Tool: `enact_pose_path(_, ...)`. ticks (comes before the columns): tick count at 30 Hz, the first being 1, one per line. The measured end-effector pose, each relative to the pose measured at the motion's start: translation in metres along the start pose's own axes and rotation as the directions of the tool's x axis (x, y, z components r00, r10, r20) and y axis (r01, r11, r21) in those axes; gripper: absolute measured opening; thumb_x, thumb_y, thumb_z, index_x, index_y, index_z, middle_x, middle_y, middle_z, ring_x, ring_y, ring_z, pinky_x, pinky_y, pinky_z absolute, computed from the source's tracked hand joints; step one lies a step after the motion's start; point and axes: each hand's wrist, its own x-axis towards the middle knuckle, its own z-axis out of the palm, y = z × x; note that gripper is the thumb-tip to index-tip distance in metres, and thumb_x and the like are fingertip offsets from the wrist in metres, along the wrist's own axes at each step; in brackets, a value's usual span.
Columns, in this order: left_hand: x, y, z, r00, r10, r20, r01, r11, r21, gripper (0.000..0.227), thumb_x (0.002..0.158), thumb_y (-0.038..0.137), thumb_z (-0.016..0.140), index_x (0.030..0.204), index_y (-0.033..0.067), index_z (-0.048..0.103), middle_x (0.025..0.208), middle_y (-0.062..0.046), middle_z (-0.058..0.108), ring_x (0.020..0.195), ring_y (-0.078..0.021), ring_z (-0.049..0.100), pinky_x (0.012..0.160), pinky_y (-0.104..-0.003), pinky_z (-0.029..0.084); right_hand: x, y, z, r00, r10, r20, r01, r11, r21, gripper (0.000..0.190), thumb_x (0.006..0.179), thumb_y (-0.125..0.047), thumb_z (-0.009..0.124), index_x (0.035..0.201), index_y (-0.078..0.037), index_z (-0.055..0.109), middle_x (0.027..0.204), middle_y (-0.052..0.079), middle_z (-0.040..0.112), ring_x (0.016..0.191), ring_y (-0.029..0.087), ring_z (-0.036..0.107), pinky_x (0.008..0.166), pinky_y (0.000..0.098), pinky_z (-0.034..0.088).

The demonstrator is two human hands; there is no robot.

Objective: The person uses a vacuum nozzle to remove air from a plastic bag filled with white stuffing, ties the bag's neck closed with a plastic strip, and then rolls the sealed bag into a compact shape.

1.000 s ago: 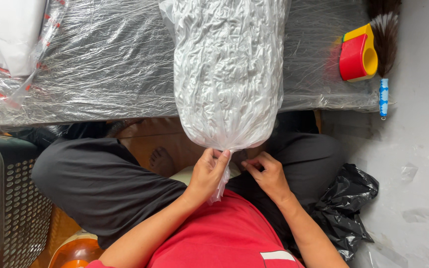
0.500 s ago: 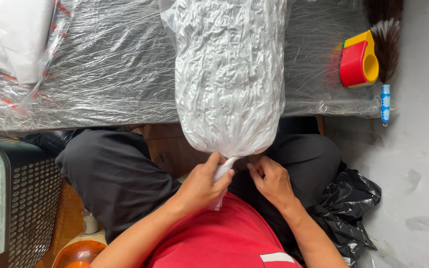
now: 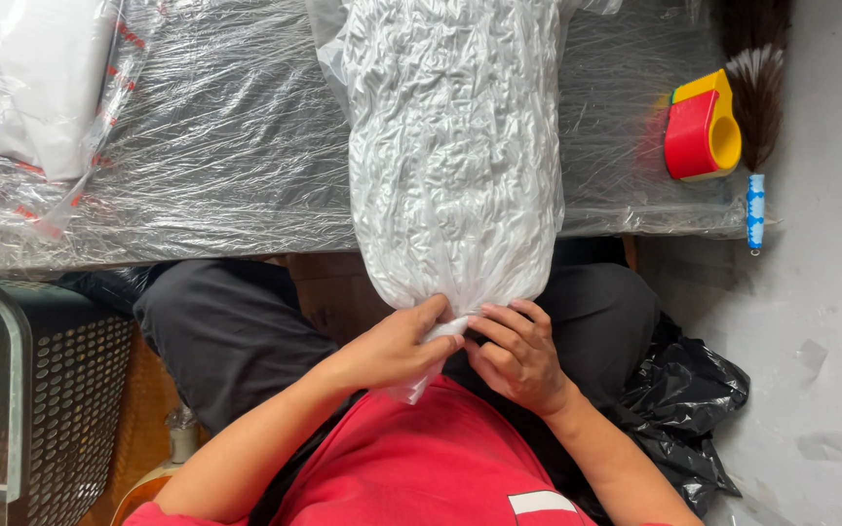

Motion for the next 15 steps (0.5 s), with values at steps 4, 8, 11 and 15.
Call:
enact_pose_path(4, 0.014, -0.009, -0.006, 0.997, -0.001, 0.072, 0.005, 0.998, -0.055, 0.038, 0.093, 0.038, 0.058, 0.11, 0.0037, 0.057, 0.093, -0.037, 0.067, 0.101, -0.0555, 0.067, 0.085, -0.059, 0.051, 0.007, 0.008, 0.012, 0.994, -0.091, -0.06, 0.092, 0.996, 0.014, 0.022, 0.083, -0.013, 0.082, 0.09, -0.015, 0.062, 0.114, 0.001, 0.078, 0.106, 0.024, 0.074, 0.102, 0.0467, 0.051)
enact_pose_path(8, 0.02, -0.013, -0.009, 0.995, -0.031, 0.096, 0.042, 0.992, -0.119, 0.038, 0.092, 0.039, 0.06, 0.107, 0.0043, 0.06, 0.089, -0.032, 0.068, 0.097, -0.0484, 0.07, 0.085, -0.055, 0.052, 0.019, 0.005, 0.016, 0.995, -0.066, -0.073, 0.067, 0.998, 0.006, 0.021, 0.085, -0.017, 0.082, 0.094, -0.016, 0.063, 0.117, -0.001, 0.079, 0.105, 0.021, 0.074, 0.101, 0.0431, 0.049)
enact_pose_path(11, 0.024, -0.019, -0.005, 0.995, -0.04, 0.088, 0.055, 0.982, -0.179, 0.037, 0.091, 0.039, 0.059, 0.106, 0.0052, 0.061, 0.086, -0.027, 0.068, 0.095, -0.0408, 0.069, 0.085, -0.051, 0.052, 0.012, 0.015, 0.023, 0.994, -0.084, -0.063, 0.086, 0.996, 0.018, 0.02, 0.086, -0.015, 0.08, 0.092, -0.015, 0.061, 0.114, 0.0, 0.079, 0.103, 0.021, 0.074, 0.097, 0.0423, 0.05)
enact_pose_path(15, 0.034, -0.036, -0.002, 0.994, -0.028, 0.109, 0.06, 0.95, -0.305, 0.031, 0.091, 0.035, 0.063, 0.104, 0.0064, 0.061, 0.071, -0.014, 0.067, 0.072, -0.0243, 0.068, 0.069, -0.038, 0.055, 0.023, 0.018, 0.017, 0.988, -0.128, -0.084, 0.135, 0.988, 0.08, 0.023, 0.087, -0.013, 0.081, 0.102, -0.013, 0.064, 0.112, 0.004, 0.079, 0.098, 0.022, 0.075, 0.095, 0.0409, 0.052)
